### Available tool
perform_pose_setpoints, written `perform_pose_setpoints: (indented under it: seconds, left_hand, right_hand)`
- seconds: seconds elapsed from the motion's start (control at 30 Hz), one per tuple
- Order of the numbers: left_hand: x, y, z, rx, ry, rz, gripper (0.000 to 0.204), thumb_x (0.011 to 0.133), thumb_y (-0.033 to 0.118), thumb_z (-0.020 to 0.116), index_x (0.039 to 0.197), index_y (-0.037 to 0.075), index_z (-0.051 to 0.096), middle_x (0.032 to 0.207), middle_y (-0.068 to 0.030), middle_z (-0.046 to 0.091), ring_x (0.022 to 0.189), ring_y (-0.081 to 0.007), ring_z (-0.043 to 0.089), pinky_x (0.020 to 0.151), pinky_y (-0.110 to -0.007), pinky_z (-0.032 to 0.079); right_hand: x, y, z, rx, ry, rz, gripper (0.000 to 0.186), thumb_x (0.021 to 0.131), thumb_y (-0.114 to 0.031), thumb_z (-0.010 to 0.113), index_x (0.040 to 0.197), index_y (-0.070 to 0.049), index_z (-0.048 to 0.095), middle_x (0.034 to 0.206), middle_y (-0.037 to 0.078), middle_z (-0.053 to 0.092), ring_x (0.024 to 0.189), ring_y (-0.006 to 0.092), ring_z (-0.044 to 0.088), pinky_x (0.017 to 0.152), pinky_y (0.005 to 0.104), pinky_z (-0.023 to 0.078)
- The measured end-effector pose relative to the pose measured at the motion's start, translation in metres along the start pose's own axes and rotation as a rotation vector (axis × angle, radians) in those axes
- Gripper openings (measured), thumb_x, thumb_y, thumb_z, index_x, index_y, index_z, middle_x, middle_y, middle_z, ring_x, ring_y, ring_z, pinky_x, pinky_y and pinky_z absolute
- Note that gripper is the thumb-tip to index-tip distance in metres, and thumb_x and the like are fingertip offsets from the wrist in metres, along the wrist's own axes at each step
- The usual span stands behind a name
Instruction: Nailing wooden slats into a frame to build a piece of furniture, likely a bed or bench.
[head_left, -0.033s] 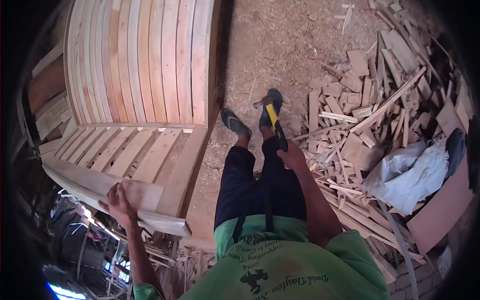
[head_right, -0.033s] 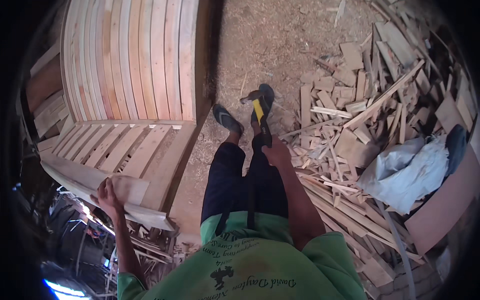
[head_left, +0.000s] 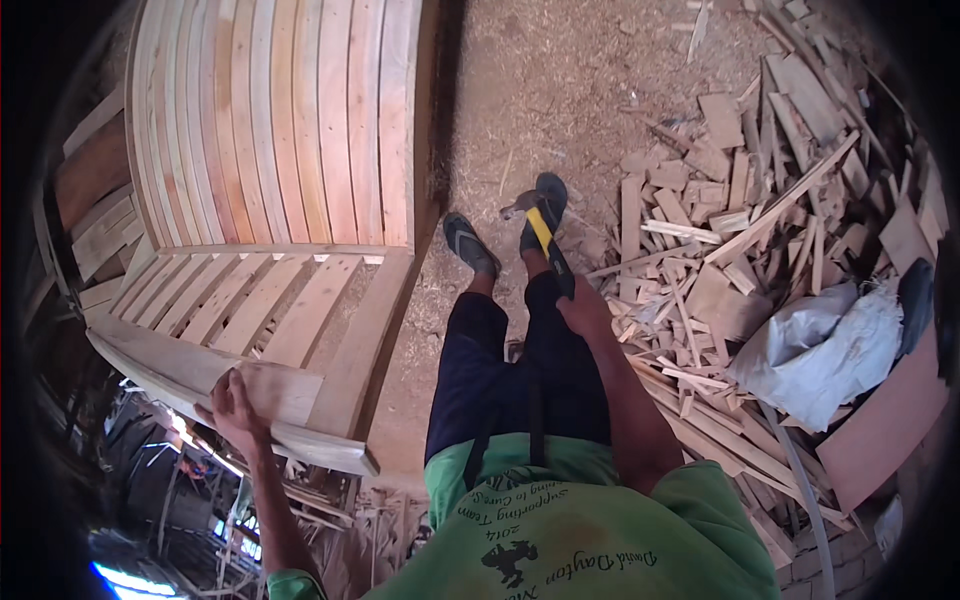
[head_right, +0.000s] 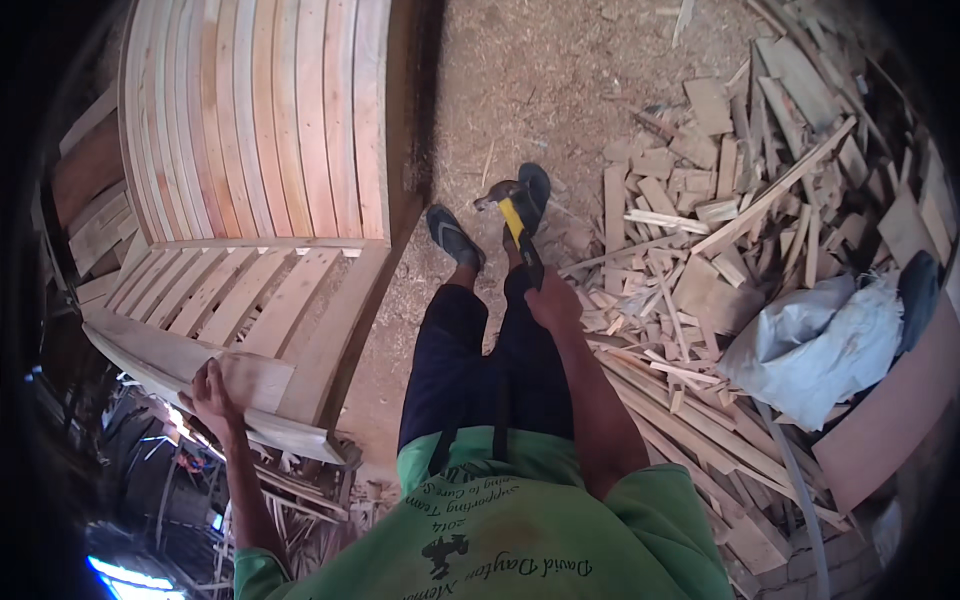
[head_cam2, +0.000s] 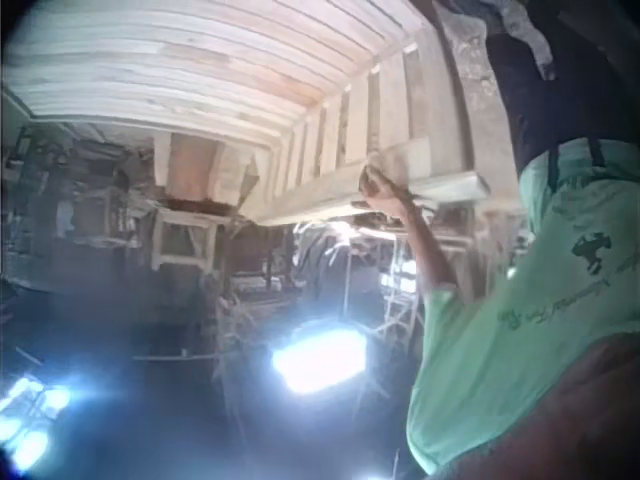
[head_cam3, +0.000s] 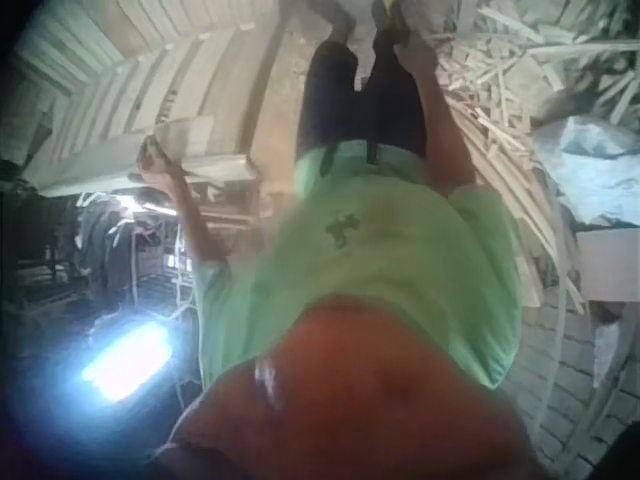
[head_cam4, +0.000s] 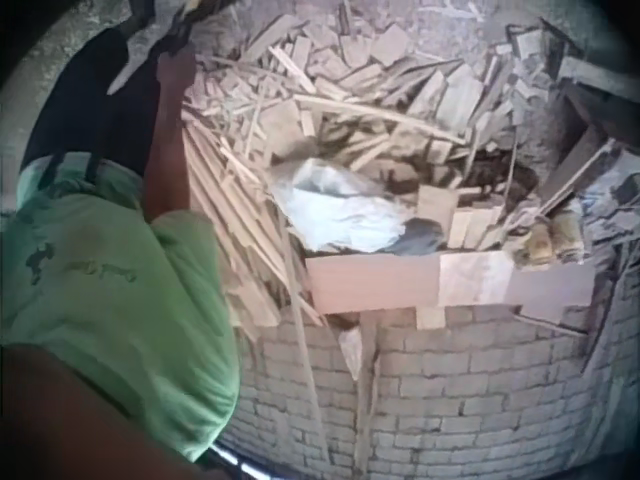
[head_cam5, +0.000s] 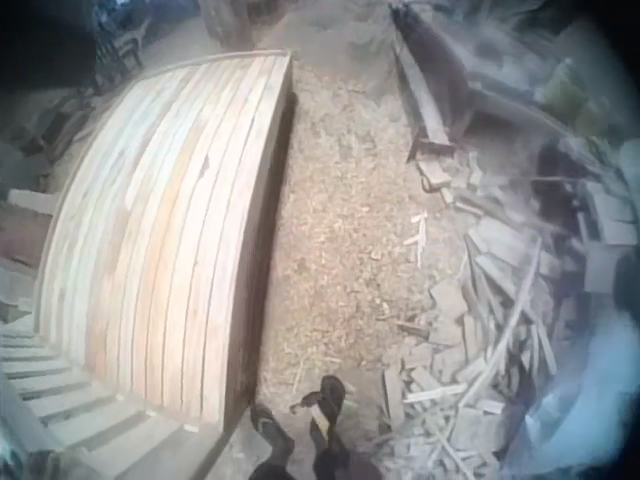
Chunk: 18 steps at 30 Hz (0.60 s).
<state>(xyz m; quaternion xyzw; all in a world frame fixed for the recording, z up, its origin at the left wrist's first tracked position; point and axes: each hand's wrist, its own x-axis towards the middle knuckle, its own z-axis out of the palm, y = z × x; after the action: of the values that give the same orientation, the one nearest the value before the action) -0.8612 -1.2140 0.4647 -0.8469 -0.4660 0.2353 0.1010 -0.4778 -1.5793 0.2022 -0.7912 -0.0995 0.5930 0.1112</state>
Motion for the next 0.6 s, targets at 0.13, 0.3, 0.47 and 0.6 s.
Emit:
perform_pose_setpoints:
  seconds: [0.13, 0.3, 0.47, 0.6]
  left_hand:
    - [0.003, -0.003, -0.008, 0.136, -0.011, 0.158, 0.032, 0.096, 0.014, 0.053, 0.128, 0.013, 0.061, 0.121, -0.0070, 0.066, 0.110, -0.0293, 0.064, 0.105, -0.074, 0.028]
    - [0.004, -0.012, -0.019, 0.116, -0.101, 0.185, 0.033, 0.095, 0.013, 0.052, 0.127, 0.009, 0.060, 0.118, -0.0103, 0.067, 0.109, -0.0322, 0.064, 0.106, -0.070, 0.031]
    - [0.005, -0.014, -0.028, 0.128, -0.127, 0.149, 0.032, 0.097, 0.016, 0.047, 0.125, 0.008, 0.060, 0.119, -0.0107, 0.067, 0.110, -0.0334, 0.064, 0.106, -0.064, 0.033]
    - [0.005, -0.018, -0.032, 0.016, -0.093, 0.204, 0.062, 0.095, 0.055, 0.041, 0.129, 0.006, 0.058, 0.124, -0.0132, 0.066, 0.112, -0.0362, 0.063, 0.105, -0.061, 0.035]
  right_hand:
    - [0.038, -0.007, 0.037, -0.062, -0.003, 0.160, 0.047, 0.083, -0.029, 0.063, 0.125, -0.009, 0.056, 0.103, 0.025, 0.070, 0.103, 0.0420, 0.067, 0.090, 0.0547, 0.051]
    - [0.052, 0.003, 0.084, -0.083, -0.178, 0.060, 0.047, 0.085, -0.026, 0.061, 0.128, -0.008, 0.055, 0.103, 0.026, 0.069, 0.104, 0.0426, 0.067, 0.090, 0.0539, 0.052]
    - [0.057, -0.021, 0.121, 0.024, -0.257, -0.004, 0.058, 0.085, -0.031, 0.064, 0.135, -0.005, 0.051, 0.114, 0.024, 0.068, 0.109, 0.0409, 0.065, 0.096, 0.0510, 0.050]
    - [0.062, -0.004, 0.156, 0.309, -0.303, -0.073, 0.069, 0.085, -0.031, 0.065, 0.145, -0.005, 0.042, 0.120, 0.024, 0.066, 0.114, 0.0389, 0.064, 0.098, 0.0449, 0.050]
